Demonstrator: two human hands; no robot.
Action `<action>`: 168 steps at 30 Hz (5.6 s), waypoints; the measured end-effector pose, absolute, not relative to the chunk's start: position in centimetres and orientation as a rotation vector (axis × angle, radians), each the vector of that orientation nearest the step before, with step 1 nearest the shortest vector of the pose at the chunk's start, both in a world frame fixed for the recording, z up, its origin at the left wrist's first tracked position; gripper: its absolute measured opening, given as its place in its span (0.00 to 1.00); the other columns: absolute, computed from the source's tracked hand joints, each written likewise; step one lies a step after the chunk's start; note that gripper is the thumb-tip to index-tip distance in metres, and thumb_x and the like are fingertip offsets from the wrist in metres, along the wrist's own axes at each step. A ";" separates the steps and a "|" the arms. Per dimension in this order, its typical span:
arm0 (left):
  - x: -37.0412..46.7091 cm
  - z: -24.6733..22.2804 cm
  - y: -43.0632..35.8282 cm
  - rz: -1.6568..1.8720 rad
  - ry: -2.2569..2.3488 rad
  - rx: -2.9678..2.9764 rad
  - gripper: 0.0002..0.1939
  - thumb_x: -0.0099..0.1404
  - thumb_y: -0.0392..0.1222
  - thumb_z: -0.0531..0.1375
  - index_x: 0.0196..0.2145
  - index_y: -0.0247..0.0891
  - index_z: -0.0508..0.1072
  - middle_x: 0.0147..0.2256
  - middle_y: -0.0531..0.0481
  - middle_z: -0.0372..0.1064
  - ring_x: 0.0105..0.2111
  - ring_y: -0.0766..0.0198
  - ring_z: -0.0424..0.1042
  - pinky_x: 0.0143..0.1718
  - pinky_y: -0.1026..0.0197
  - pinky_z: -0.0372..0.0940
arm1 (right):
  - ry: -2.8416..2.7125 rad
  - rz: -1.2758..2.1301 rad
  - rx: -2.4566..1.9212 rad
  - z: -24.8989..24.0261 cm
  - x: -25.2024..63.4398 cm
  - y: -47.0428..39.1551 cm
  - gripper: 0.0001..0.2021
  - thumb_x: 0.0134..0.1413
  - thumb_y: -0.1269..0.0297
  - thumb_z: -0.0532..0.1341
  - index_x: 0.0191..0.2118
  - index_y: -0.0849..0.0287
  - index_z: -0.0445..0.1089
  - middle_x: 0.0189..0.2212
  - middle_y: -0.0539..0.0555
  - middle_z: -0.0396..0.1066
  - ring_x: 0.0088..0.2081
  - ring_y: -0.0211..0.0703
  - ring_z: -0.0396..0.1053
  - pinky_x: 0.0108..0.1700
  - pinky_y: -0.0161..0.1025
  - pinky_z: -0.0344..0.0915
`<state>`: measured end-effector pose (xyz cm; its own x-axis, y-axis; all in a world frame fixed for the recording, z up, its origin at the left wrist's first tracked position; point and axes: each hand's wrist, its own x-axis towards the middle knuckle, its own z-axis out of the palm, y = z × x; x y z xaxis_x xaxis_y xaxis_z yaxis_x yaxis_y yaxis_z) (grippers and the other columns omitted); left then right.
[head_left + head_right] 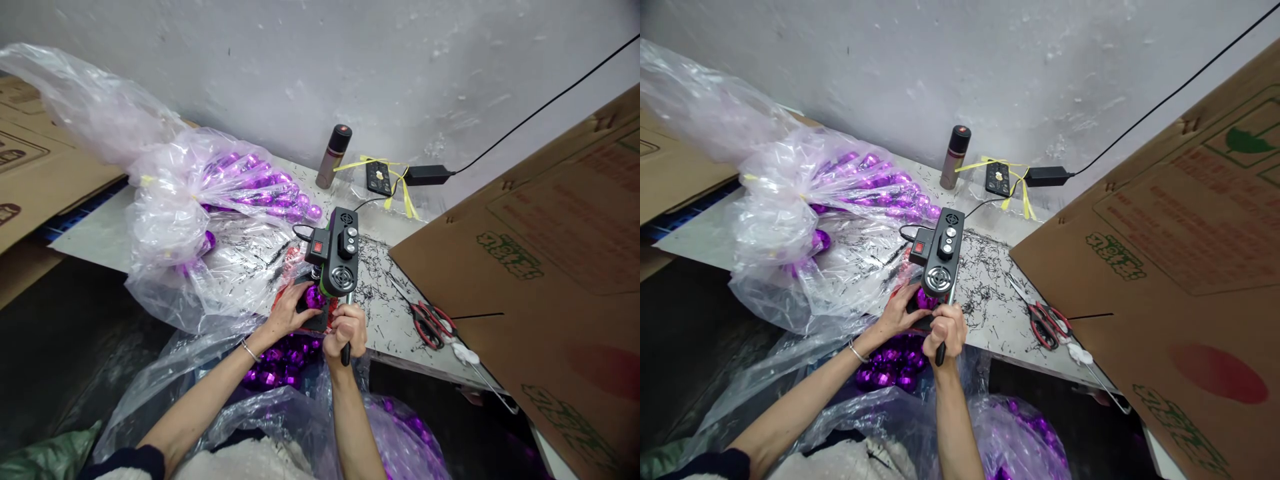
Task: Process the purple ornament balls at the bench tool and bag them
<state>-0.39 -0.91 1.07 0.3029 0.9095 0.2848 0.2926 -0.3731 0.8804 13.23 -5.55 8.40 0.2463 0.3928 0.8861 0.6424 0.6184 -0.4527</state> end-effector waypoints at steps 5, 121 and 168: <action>-0.3 0.7 -0.9 1.071 1.087 1.869 0.33 0.65 0.55 0.74 0.63 0.42 0.74 0.59 0.37 0.79 0.62 0.42 0.77 0.73 0.33 0.60 | -1.374 -0.265 -0.992 8.2 13.2 -5.5 0.17 0.76 0.63 0.50 0.30 0.53 0.63 0.26 0.48 0.66 0.27 0.40 0.66 0.36 0.44 0.65; 0.7 1.2 -1.6 1.224 1.135 1.862 0.23 0.71 0.51 0.69 0.59 0.41 0.75 0.57 0.40 0.80 0.58 0.48 0.79 0.61 0.43 0.73 | -1.366 -0.176 -0.950 9.0 13.0 -5.5 0.17 0.76 0.65 0.51 0.32 0.54 0.66 0.30 0.49 0.69 0.30 0.39 0.68 0.35 0.40 0.65; -6.0 3.5 -2.3 1.028 1.226 2.067 0.29 0.73 0.55 0.63 0.68 0.50 0.70 0.63 0.43 0.76 0.63 0.44 0.77 0.65 0.41 0.74 | -1.392 -0.013 -1.104 13.7 12.9 -7.1 0.19 0.76 0.68 0.52 0.28 0.54 0.64 0.26 0.47 0.67 0.32 0.38 0.71 0.34 0.38 0.65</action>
<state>-5.98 -2.33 3.52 0.3019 0.8893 0.3434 0.4931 -0.4540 0.7421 12.91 -7.05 13.74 0.2608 0.5789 0.7725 0.5936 0.5349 -0.6013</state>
